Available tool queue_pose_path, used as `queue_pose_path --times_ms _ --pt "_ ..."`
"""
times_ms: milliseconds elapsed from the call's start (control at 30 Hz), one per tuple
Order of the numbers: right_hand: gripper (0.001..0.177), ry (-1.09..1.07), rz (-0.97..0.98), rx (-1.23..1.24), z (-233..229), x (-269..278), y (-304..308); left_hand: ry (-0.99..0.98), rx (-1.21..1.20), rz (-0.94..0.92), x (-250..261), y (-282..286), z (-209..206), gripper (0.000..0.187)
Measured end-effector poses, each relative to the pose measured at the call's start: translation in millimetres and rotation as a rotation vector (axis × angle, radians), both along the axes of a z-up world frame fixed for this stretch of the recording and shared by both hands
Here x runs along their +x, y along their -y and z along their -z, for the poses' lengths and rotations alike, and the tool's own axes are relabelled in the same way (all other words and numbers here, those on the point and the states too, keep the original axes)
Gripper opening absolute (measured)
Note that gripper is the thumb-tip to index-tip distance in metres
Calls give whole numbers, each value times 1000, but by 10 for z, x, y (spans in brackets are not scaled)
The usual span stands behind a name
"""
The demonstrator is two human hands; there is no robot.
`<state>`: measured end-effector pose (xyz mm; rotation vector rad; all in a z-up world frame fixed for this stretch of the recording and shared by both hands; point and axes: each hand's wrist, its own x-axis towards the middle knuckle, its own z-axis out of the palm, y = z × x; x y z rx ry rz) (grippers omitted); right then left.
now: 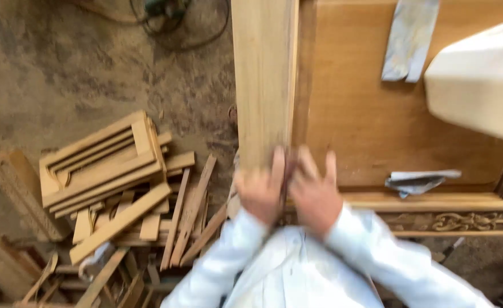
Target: Sanding a wooden door panel using a sanding block and sandpaper to smooth the surface and edges.
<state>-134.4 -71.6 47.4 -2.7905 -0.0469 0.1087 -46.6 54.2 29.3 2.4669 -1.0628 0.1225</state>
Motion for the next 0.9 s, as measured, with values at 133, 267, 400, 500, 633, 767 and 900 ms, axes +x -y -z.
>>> queue_pose_path --times_ms 133,267,400,500,633,767,900 --pt "12 86 18 -93 0 306 98 135 -37 -57 239 141 96 54" --pt "18 -138 34 77 -32 -189 -176 -205 140 43 -174 -248 -91 56" --pt "15 135 3 -112 287 478 134 252 125 -62 469 167 246 58" --pt "12 249 33 -125 50 544 160 149 -18 -92 482 197 64 58" --pt "15 109 23 -37 -3 287 20 86 72 -21 267 27 91 57" --pt "18 254 64 -116 310 864 376 170 -30 -104 834 460 275 65" --pt "14 197 -5 -110 142 278 117 253 226 -105 266 104 270 63"
